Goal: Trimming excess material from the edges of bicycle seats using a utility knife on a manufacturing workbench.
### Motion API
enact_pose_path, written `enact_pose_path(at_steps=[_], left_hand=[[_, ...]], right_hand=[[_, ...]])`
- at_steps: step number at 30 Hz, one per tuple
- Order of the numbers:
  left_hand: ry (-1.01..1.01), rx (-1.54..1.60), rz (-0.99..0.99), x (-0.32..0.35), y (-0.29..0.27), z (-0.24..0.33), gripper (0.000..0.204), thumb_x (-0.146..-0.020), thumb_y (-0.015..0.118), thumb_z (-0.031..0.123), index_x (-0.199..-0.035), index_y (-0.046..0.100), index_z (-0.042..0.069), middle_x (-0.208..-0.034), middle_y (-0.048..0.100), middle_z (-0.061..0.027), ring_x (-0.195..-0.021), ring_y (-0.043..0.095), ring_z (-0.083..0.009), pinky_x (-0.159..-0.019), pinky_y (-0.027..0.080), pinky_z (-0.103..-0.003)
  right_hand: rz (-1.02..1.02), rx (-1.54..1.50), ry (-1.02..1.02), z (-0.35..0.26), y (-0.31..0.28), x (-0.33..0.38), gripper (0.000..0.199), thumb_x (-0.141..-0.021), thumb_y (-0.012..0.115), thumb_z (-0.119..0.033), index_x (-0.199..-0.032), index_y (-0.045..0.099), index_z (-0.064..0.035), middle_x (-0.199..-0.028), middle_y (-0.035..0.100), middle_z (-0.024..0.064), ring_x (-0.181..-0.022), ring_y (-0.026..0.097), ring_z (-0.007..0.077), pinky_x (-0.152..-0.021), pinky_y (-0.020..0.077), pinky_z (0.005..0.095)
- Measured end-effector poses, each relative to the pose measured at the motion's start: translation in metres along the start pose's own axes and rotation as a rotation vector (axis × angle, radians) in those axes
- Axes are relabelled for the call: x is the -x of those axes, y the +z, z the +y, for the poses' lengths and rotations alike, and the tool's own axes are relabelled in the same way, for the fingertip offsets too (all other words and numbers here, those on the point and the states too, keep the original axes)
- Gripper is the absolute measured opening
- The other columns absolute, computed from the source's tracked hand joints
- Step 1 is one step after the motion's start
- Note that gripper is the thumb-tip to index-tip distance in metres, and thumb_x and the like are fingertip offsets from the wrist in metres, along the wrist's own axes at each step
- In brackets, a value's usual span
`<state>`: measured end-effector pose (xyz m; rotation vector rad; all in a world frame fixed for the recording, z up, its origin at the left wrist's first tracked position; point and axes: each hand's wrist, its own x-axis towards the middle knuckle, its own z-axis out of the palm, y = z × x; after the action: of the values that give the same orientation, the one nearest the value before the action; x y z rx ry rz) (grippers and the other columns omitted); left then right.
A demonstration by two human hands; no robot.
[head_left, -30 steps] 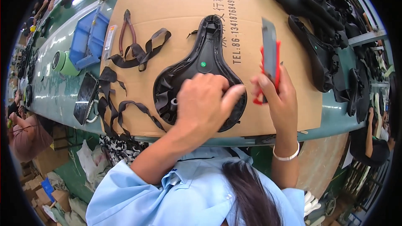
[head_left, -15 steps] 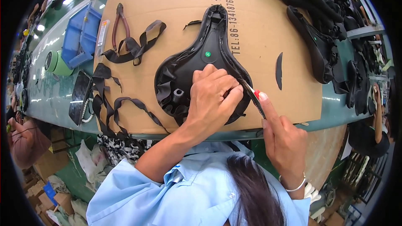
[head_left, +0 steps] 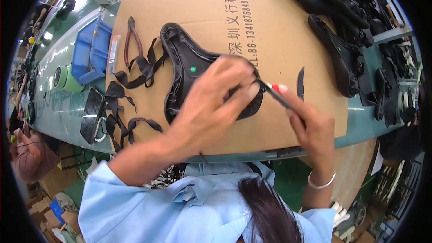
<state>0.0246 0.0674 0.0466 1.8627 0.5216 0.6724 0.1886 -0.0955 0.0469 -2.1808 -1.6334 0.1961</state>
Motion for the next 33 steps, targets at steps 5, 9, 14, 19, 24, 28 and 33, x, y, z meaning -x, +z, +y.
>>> enact_pose_path(at_steps=[5,9,14,19,24,28,33], left_hand=[[0.097,0.026,-0.447,-0.090,-0.019,-0.030,0.018,-0.100,0.046,0.018,-0.097,0.054,0.001,-0.081,0.059,-0.0023,-0.075,0.053,-0.0127,-0.068,0.044,-0.026],[-0.135,0.674,-0.128,-0.112,-0.019,-0.035,0.018,-0.101,0.044,0.020,-0.090,0.047,0.008,-0.076,0.055,0.0003,-0.067,0.047,-0.0088,-0.054,0.039,-0.024],[-0.046,-0.123,0.028,-0.099,-0.018,-0.019,0.026,-0.094,0.055,0.028,-0.083,0.059,0.005,-0.066,0.058,-0.0008,-0.064,0.054,-0.0149,-0.053,0.042,-0.029],[0.424,-0.895,-0.231,-0.110,-0.005,-0.034,0.031,-0.077,0.070,0.031,-0.075,0.067,0.001,-0.065,0.061,-0.0133,-0.067,0.058,-0.0246,-0.070,0.046,-0.035],[-0.135,0.250,-0.110,-0.138,-0.010,-0.027,0.031,-0.083,0.069,0.031,-0.074,0.068,0.001,-0.067,0.058,-0.0028,-0.069,0.053,-0.0120,-0.075,0.040,-0.027],[0.036,1.186,0.099,-0.145,0.018,-0.035,0.019,-0.092,0.057,0.016,-0.087,0.068,0.002,-0.086,0.067,-0.0084,-0.069,0.059,-0.0153,-0.060,0.042,-0.026],[0.129,1.021,-0.082,-0.126,-0.028,-0.026,0.026,-0.083,0.071,0.026,-0.082,0.064,0.002,-0.066,0.058,-0.0020,-0.061,0.053,-0.0130,-0.056,0.042,-0.031]], right_hand=[[-0.228,-0.508,0.260,0.016,0.010,-0.043,0.053,-0.086,0.058,-0.005,-0.136,0.052,-0.0214,-0.098,0.066,0.0136,-0.057,0.054,0.0161,-0.056,0.0453,0.0289],[-0.033,-0.539,0.289,-0.009,0.037,-0.002,0.057,-0.086,0.059,-0.003,-0.140,0.047,-0.0179,-0.111,0.065,0.0187,-0.065,0.063,0.0211,-0.062,0.0494,0.0306],[0.106,-0.288,0.149,-0.006,0.032,-0.023,0.056,-0.084,0.060,-0.002,-0.137,0.049,-0.0156,-0.096,0.067,0.0194,-0.066,0.066,0.0259,-0.058,0.0491,0.0345],[-0.047,-0.374,0.290,0.001,0.022,-0.043,0.053,-0.086,0.060,-0.006,-0.136,0.050,-0.0185,-0.089,0.067,0.0180,-0.061,0.063,0.0291,-0.056,0.0479,0.0367],[0.139,-0.584,0.385,-0.022,0.056,-0.009,0.052,-0.093,0.053,-0.011,-0.143,0.039,-0.0144,-0.091,0.068,0.0168,-0.053,0.061,0.0239,-0.052,0.0480,0.0337],[-0.119,-0.887,0.584,-0.041,0.033,-0.014,0.053,-0.094,0.052,-0.013,-0.144,0.036,-0.0127,-0.088,0.066,0.0131,-0.048,0.058,0.0164,-0.048,0.0475,0.0321],[-0.007,-0.311,0.218,-0.031,0.020,-0.005,0.053,-0.083,0.061,-0.007,-0.134,0.054,-0.0195,-0.086,0.068,0.0157,-0.055,0.060,0.0272,-0.054,0.0464,0.0352]])
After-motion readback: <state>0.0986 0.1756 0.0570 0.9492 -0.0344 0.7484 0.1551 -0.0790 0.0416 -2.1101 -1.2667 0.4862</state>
